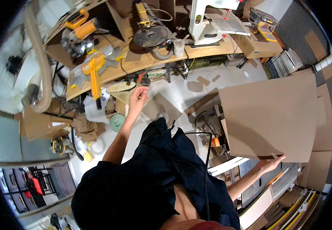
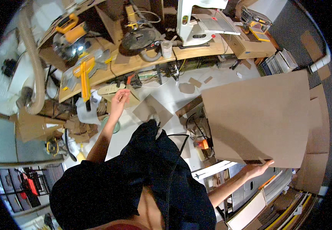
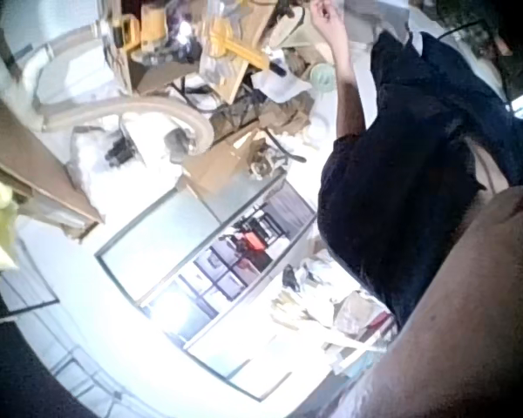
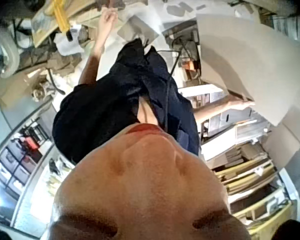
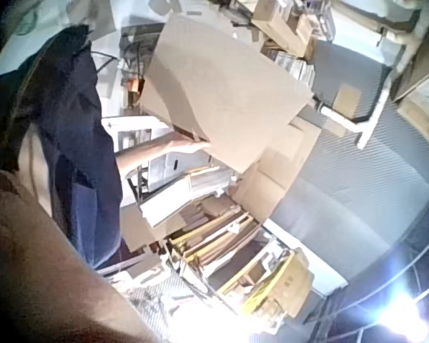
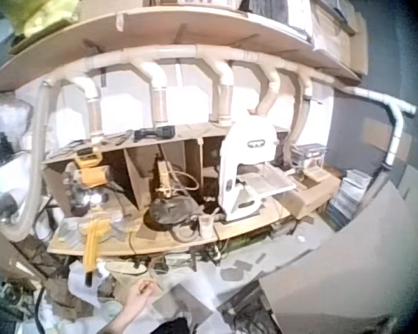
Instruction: The person marks a curved line on a rectangular board using a ruler and pen, then cuts the board with a bandsaw. After cutting, they use a chisel to smooth the curved edge and inspect the finished piece.
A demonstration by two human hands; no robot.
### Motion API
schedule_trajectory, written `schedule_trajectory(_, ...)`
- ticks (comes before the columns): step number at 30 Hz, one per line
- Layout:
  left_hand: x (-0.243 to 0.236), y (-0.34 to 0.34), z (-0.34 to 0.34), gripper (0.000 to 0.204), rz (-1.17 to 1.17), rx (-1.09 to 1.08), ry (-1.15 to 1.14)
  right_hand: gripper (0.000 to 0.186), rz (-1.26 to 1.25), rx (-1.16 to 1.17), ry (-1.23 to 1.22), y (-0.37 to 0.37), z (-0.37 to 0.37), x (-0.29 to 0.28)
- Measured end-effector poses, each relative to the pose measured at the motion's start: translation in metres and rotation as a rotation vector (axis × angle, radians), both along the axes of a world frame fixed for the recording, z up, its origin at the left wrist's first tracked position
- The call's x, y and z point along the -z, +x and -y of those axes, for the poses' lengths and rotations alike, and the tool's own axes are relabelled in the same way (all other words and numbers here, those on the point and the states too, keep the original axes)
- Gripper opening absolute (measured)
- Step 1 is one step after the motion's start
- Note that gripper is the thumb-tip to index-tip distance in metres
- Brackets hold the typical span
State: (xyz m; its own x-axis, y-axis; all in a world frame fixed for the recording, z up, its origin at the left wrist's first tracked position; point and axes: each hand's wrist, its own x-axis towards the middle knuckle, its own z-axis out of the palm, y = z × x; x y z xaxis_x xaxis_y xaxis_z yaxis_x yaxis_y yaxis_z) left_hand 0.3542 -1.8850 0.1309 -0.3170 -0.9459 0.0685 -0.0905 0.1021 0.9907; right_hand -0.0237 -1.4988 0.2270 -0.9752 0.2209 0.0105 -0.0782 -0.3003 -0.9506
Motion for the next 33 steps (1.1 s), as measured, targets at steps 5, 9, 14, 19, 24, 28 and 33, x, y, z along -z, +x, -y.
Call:
schedule_trajectory(5, -0.008, -0.101, 0.118, 0.022, -0.004, 0.071, -0.128, 0.077, -0.08, 0.047, 0.27, -0.056, 0.059, -0.032)
schedule_trajectory(9, -0.024, -0.209, 0.244, 0.037, 0.006, 0.119, -0.343, 0.057, -0.201, -0.092, 0.429, -0.128, 0.119, -0.054)
schedule_trajectory(14, -0.016, -0.34, 0.357, 0.059, 0.117, 0.129, -0.372, 0.046, -0.018, -0.373, 0.778, -0.225, 0.168, -0.079)
schedule_trajectory(19, 0.005, -0.388, 0.364, 0.083, 0.243, 0.206, -0.391, 0.044, 0.061, -0.385, 0.906, -0.292, 0.225, -0.049)
schedule_trajectory(24, -0.008, -0.415, 0.338, 0.059, 0.246, 0.02, -0.382, 0.053, 0.323, -0.568, 1.134, -0.364, 0.275, -0.005)
schedule_trajectory(28, -0.011, -0.421, 0.334, 0.058, 0.202, -0.049, -0.299, 0.056, 0.228, -0.776, 0.973, -0.406, 0.363, 0.016)
schedule_trajectory(33, -0.002, -0.426, 0.333, 0.06, 0.183, -0.109, -0.241, 0.07, 0.263, -0.959, 0.936, -0.42, 0.449, 0.02)
